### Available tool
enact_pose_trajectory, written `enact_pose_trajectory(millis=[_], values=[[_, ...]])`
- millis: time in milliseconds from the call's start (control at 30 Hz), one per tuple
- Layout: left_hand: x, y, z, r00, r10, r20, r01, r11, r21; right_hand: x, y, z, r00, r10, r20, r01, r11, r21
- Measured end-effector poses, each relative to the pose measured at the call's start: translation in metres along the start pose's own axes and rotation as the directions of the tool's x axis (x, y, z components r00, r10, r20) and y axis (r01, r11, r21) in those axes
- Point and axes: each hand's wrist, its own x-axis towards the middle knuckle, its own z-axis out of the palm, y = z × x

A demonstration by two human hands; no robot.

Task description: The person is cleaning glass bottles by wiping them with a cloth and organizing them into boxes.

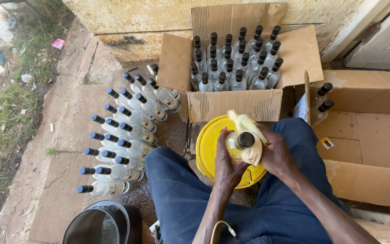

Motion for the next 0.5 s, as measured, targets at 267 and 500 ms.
enact_pose_trajectory(millis=[267, 500], values=[[-0.005, 0.014, -0.012, 0.998, 0.039, 0.049, -0.047, 0.985, 0.166, 0.002, 0.059, -0.007, 0.977, -0.127, 0.173, 0.125, 0.992, 0.021], [-0.009, 0.008, -0.015, 0.999, -0.007, 0.033, 0.001, 0.985, 0.173, 0.021, 0.081, -0.001, 0.984, -0.067, 0.165, 0.058, 0.996, 0.060]])
